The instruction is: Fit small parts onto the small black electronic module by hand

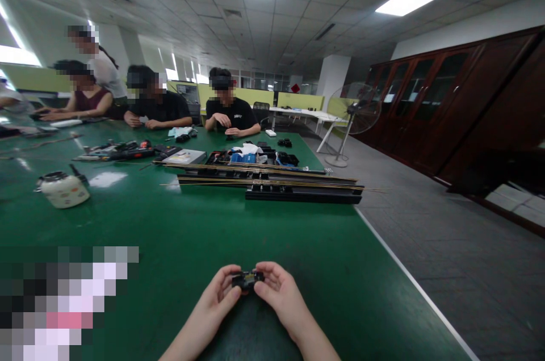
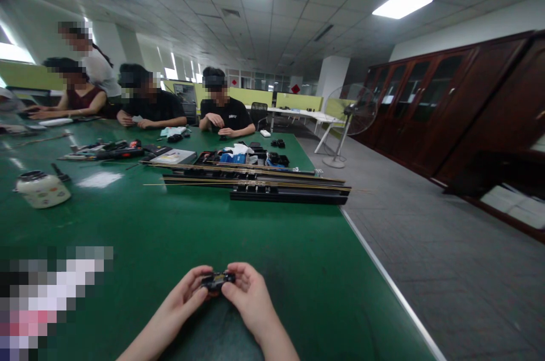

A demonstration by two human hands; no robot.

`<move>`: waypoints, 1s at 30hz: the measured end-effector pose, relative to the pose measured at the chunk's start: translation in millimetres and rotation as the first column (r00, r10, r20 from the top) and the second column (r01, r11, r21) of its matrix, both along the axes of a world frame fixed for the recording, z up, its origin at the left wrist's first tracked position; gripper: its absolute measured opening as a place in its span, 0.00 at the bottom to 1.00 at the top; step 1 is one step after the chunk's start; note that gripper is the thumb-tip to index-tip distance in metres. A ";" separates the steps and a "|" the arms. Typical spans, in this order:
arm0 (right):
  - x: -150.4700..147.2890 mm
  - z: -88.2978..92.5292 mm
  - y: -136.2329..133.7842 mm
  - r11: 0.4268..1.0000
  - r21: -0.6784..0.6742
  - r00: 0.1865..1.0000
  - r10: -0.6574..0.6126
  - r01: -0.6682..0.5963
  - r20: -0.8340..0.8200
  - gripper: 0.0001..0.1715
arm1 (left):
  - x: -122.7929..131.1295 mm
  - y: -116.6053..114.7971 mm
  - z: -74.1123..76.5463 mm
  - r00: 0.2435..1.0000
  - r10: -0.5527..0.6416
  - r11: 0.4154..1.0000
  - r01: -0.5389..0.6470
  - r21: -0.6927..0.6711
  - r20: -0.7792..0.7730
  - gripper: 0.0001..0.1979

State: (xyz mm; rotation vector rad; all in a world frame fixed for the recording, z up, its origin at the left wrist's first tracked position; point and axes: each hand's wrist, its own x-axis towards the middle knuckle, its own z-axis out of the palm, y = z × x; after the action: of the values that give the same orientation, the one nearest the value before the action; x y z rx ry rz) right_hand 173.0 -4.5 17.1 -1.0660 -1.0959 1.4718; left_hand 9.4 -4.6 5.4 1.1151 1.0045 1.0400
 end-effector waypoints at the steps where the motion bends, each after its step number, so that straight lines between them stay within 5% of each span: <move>1: -0.2 0.0 0.0 1.000 0.003 1.000 -0.005 0.005 -0.005 0.25 | -0.1 -0.1 -0.2 1.000 -0.004 1.000 0.004 -0.004 0.007 0.23; 6: -0.8 -1.6 0.0 1.000 0.004 0.999 -0.024 0.024 -0.031 0.23 | 0.4 -1.2 0.4 0.997 0.008 1.000 -0.007 -0.012 0.082 0.28; 30: 0.9 -10.9 2.3 1.000 0.010 0.994 0.028 -0.027 -0.103 0.26 | -2.3 2.1 -10.9 0.991 -0.060 0.998 0.059 0.010 0.121 0.17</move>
State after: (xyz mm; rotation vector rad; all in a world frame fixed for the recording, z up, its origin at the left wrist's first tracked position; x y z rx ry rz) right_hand 173.8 -2.2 6.2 -0.9621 -1.0467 1.5258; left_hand 7.1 -2.5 -5.5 1.0681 0.8665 1.0507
